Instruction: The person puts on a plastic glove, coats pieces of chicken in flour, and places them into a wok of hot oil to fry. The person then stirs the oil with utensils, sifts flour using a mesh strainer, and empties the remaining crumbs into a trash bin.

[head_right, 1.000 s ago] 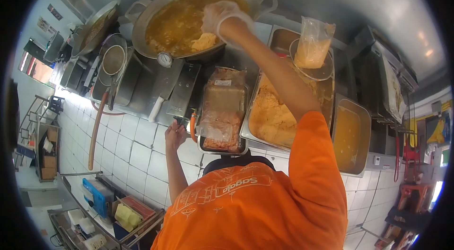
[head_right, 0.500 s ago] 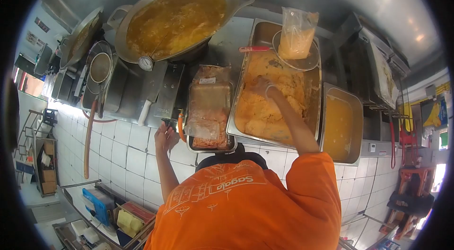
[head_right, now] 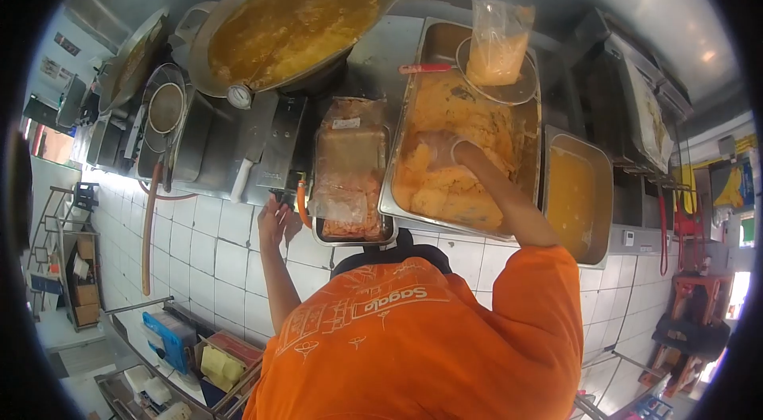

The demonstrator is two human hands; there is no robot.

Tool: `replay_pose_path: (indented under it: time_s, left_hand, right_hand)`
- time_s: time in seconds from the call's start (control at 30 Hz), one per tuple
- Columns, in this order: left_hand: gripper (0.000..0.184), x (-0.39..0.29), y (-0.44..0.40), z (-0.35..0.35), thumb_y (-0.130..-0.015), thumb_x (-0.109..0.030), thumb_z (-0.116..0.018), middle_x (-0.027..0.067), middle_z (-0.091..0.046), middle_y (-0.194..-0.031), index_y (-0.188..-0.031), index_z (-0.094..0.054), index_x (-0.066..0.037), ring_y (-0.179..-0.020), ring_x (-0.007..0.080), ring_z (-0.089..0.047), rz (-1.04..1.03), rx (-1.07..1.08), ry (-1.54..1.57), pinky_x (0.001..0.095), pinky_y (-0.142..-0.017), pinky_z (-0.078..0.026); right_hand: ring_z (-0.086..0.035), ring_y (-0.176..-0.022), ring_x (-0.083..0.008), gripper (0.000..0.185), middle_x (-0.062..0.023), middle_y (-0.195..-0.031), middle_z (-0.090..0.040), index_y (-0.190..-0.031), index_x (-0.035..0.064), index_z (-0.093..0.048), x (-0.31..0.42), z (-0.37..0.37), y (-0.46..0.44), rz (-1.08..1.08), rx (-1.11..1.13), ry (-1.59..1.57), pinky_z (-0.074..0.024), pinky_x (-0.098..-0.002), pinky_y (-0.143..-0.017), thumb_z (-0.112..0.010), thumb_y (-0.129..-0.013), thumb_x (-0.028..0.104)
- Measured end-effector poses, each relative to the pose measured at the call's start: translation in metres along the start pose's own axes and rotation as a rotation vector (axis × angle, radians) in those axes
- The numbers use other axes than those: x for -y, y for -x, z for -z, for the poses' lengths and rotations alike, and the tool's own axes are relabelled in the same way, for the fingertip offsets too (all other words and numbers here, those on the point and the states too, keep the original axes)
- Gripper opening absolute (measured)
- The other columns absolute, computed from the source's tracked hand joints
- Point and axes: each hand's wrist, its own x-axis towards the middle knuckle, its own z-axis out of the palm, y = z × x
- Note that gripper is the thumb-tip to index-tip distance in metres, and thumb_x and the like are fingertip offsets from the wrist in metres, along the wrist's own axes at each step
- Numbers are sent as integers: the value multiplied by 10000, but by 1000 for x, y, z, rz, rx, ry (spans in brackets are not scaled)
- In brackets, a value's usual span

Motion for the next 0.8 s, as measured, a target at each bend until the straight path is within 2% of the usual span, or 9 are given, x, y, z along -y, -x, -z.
replay_pose_path:
  time_s: [0.13, 0.2, 0.3, 0.33, 0.4, 0.53, 0.63, 0.73, 0.8]
  left_hand:
    - [483, 0, 0, 0, -841, -406, -592, 89, -555, -962, -1121, -490, -26, -825, 151, -564, -3, 7, 0, 230, -658, -503]
    - [490, -1, 0, -1, -837, -413, -594, 93, -549, -979, -1119, -489, -26, -847, 152, -558, -6, 0, -16, 235, -674, -503]
    - [495, -4, 4, -4, -834, -417, -597, 98, -544, -990, -1111, -491, -21, -859, 152, -551, -9, -18, -19, 238, -683, -502]
    - [495, -3, 5, -5, -834, -417, -597, 98, -544, -990, -1111, -491, -21, -859, 152, -551, -8, -17, -18, 238, -683, -502]
    - [502, -4, 6, -5, -835, -415, -597, 92, -545, -991, -1117, -486, -15, -861, 150, -548, -13, -8, -15, 241, -681, -502]
    - [500, -7, 7, -5, -834, -412, -598, 82, -546, -991, -1116, -486, -14, -856, 145, -545, 0, -10, -17, 239, -673, -501]
    - [485, -4, 4, -3, -839, -398, -598, 80, -547, -989, -1115, -487, -14, -853, 141, -544, -4, 1, -11, 234, -662, -501]
    - [470, -4, 2, -1, -844, -381, -597, 90, -547, -993, -1112, -489, -10, -855, 143, -545, -1, -1, 10, 231, -655, -501]
    - [464, -2, 1, -1, -848, -368, -596, 92, -546, -1007, -1117, -486, -7, -863, 152, -548, 4, -7, -2, 236, -669, -502]
  right_hand:
    - [-557, -982, -282, 559, -116, -1163, -515, -1145, 81, -507, 16, 12, 9, -148, 6, 194, -457, -383, -850, -715, -659, 265]
    - [-559, -940, -284, 497, -136, -1040, -567, -1060, 63, -561, 25, 35, 21, -439, -58, -593, -463, -400, -817, -695, -682, 355]
    - [-564, -946, -295, 527, -153, -1044, -575, -1074, 31, -558, -7, 22, 24, -426, -96, -656, -466, -381, -808, -678, -694, 375]
    - [-564, -946, -295, 527, -153, -1044, -575, -1074, 31, -558, -10, 22, 23, -428, -95, -655, -466, -381, -808, -678, -694, 375]
    - [-565, -943, -288, 580, -158, -1026, -583, -1079, 12, -552, -7, 20, 18, -423, -111, -184, -461, -362, -796, -680, -678, 409]
    - [-567, -939, -282, 580, -173, -1025, -579, -1063, 1, -556, 3, 19, 6, -423, -133, -136, -458, -344, -787, -688, -659, 396]
    - [-561, -955, -308, 484, -167, -1074, -566, -1029, 23, -566, 7, 27, 0, -503, -131, -66, -472, -355, -817, -636, -685, 356]
    - [-589, -876, -297, 431, -150, -960, -608, -974, 23, -588, 6, 34, -1, -492, -94, -129, -479, -343, -774, -636, -667, 323]
    - [-603, -782, -276, 389, -148, -818, -623, -914, 17, -606, -8, 38, 6, -476, -256, -346, -477, -336, -724, -654, -646, 295]
